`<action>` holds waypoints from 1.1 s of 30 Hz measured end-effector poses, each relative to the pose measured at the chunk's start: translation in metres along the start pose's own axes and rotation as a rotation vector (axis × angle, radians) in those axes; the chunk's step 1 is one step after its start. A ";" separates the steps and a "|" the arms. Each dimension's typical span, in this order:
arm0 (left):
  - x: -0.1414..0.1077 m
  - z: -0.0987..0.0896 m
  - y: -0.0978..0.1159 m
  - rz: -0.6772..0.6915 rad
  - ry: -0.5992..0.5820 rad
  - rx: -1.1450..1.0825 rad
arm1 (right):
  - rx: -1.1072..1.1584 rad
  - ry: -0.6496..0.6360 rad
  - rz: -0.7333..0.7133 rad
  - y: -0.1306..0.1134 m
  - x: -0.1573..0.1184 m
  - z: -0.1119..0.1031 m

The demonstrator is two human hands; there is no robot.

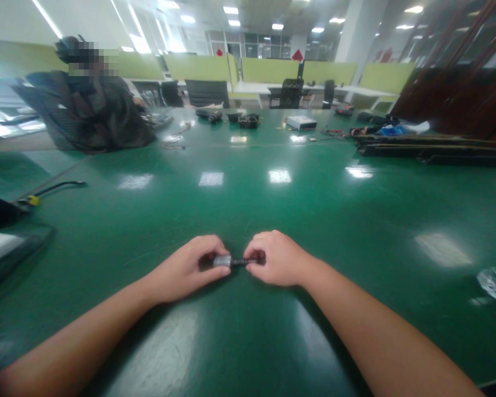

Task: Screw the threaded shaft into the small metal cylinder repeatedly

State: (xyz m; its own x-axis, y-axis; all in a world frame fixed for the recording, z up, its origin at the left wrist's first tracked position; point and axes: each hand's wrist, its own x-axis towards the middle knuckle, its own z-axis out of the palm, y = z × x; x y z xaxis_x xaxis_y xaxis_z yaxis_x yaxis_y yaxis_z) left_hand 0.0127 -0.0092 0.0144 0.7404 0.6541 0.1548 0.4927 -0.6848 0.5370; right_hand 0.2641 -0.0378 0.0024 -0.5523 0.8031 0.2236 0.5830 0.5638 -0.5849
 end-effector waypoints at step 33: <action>0.001 0.005 0.000 -0.016 0.014 0.030 | 0.095 0.031 -0.010 -0.010 0.004 0.011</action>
State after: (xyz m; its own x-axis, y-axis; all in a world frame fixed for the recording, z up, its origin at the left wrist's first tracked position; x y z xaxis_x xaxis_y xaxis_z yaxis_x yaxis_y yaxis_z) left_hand 0.0158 -0.0099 0.0108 0.7257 0.6696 0.1583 0.5182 -0.6833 0.5144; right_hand 0.2495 -0.0417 0.0005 -0.5386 0.8037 0.2530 0.5173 0.5524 -0.6537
